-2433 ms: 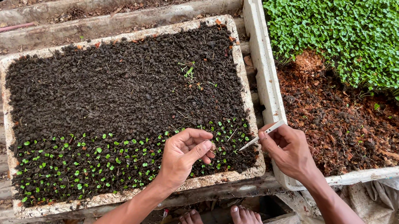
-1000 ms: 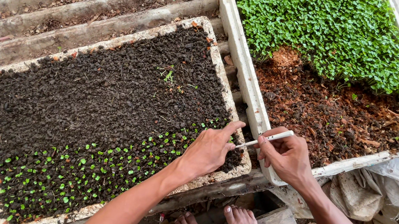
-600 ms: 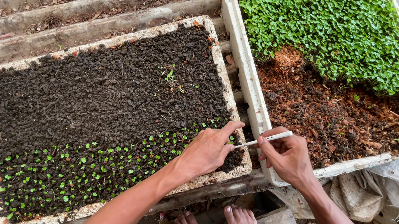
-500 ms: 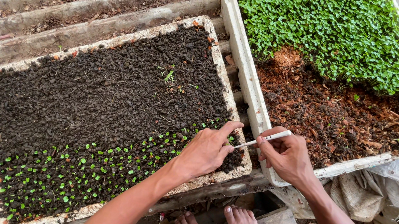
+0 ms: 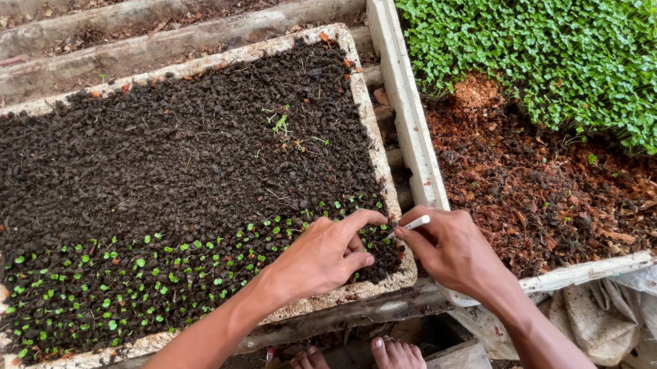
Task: The person thins seedlings in a planting tray by using a pair of tweezers to pull out individual sprouts from the soil and placing them into a separate container or discarding them.
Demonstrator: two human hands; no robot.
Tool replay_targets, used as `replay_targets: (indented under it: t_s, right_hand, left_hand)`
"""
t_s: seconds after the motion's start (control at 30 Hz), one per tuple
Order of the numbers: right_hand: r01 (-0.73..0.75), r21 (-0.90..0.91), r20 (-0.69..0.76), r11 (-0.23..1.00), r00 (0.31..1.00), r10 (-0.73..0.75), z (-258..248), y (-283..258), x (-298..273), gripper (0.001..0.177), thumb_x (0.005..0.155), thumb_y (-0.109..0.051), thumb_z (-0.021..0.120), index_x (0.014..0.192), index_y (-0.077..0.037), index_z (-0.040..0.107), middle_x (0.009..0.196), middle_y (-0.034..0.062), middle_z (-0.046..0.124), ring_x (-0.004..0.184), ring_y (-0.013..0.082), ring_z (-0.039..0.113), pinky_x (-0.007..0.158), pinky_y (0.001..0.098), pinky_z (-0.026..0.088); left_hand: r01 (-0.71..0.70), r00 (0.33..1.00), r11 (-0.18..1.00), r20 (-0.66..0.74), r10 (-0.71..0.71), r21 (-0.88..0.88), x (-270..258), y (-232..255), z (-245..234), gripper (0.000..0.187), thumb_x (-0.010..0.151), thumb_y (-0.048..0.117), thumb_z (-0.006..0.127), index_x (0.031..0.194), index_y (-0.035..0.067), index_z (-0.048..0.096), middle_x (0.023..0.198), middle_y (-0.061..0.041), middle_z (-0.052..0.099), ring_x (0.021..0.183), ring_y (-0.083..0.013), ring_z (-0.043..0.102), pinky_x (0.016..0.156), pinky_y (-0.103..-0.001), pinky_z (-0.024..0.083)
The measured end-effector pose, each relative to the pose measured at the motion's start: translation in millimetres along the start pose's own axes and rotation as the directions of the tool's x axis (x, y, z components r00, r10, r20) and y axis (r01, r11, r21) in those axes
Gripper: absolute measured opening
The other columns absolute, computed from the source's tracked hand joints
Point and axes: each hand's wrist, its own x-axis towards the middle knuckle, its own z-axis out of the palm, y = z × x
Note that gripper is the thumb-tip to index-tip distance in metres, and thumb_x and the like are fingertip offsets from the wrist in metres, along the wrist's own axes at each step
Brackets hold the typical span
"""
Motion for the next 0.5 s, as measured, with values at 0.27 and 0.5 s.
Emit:
replay_targets:
  t_s: [0.27, 0.5]
  right_hand:
    - [0.147, -0.114, -0.043, 0.983, 0.987, -0.152, 28, 22, 11, 0.014, 0.101, -0.013, 0.061, 0.093, -0.004, 0.069, 0.066, 0.0118, 0.066, 0.05, 0.0209, 0.064, 0.049, 0.0319, 0.055]
    - [0.239, 0.039, -0.456, 0.97, 0.868, -0.195, 31, 40, -8, 0.018, 0.096, -0.018, 0.073, 0.085, -0.004, 0.071, 0.052, 0.0085, 0.064, 0.037, 0.0174, 0.058, 0.036, 0.0284, 0.047]
  left_hand:
    - [-0.025, 0.997, 0.998, -0.07, 0.021, -0.053, -3, -10, 19, 0.052, 0.094, 0.0, 0.064, 0.144, 0.004, 0.05, 0.083, -0.017, 0.071, 0.067, -0.0253, 0.07, 0.068, -0.034, 0.056]
    - [-0.049, 0.984, 0.989, -0.174, 0.024, -0.138, 1, -3, 27, 0.056, 0.095, -0.001, 0.064, 0.148, 0.003, 0.046, 0.084, -0.021, 0.07, 0.068, -0.0269, 0.069, 0.068, -0.036, 0.057]
